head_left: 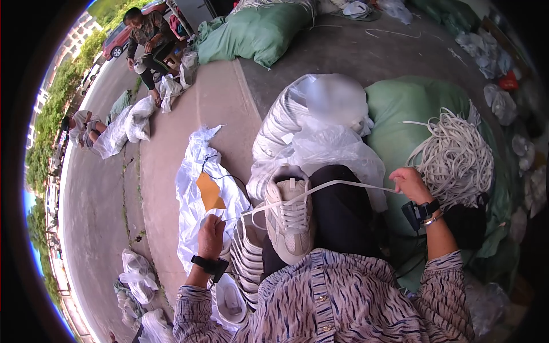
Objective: Lacing a pair of white sneakers while sitting in a factory workspace.
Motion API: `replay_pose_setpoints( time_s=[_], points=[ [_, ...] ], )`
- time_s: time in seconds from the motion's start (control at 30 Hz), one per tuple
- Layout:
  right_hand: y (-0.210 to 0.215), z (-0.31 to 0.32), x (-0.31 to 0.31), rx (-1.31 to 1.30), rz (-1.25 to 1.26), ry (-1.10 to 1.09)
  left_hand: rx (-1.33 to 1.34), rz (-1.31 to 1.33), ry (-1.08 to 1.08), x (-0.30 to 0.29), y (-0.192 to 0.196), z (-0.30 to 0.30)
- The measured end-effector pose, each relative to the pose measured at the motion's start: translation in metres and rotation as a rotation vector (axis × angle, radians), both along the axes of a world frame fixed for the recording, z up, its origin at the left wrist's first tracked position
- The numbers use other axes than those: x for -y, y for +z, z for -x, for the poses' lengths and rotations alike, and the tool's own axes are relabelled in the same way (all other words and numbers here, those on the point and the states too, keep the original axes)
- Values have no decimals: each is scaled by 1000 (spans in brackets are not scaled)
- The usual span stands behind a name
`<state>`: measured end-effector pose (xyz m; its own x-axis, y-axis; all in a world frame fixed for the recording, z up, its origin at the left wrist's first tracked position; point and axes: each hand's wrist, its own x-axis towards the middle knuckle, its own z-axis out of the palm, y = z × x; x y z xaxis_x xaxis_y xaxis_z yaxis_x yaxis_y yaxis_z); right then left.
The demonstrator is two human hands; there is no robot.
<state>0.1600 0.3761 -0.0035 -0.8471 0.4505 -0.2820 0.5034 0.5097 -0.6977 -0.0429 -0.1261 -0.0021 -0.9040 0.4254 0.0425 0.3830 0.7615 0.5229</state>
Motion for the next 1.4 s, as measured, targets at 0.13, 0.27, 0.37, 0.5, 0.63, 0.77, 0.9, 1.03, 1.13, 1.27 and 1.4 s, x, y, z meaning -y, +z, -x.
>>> replay_pose_setpoints(
  time_s=[0.13, 0.27, 0.37, 0.5, 0.63, 0.77, 0.9, 1.03, 1.13, 1.27, 1.4],
  points=[
    [-30, -34, -41, 294, -673, 32, 52, -28, 31, -4, -6, -12],
    [13, 9, 21, -15, -224, 63, 232, -132, 22, -13, -11, -9],
    [51, 55, 95, -273, 257, 177, 286, -148, -57, -43, 8, -16],
    [50, 81, 138, -380, 360, 271, 334, -657, -48, -100, 22, -25],
    [24, 93, 152, -637, 154, 292, 73, -445, -226, -118, 25, -29],
    [20, 86, 163, -433, 309, 286, 477, -676, -105, -107, 21, -37],
    [18, 85, 162, -469, 11, 418, 637, -532, -157, -98, 23, -38],
    [16, 81, 164, -415, -57, 401, 562, -561, -150, -95, 14, -35],
    [21, 80, 163, -440, -29, 321, 547, -613, -131, -100, 10, -35],
    [21, 84, 165, -391, -104, 316, 602, -657, -115, -105, 10, -36],
    [23, 89, 169, -433, -212, 395, 632, -679, -89, -102, 7, -36]
  ],
)
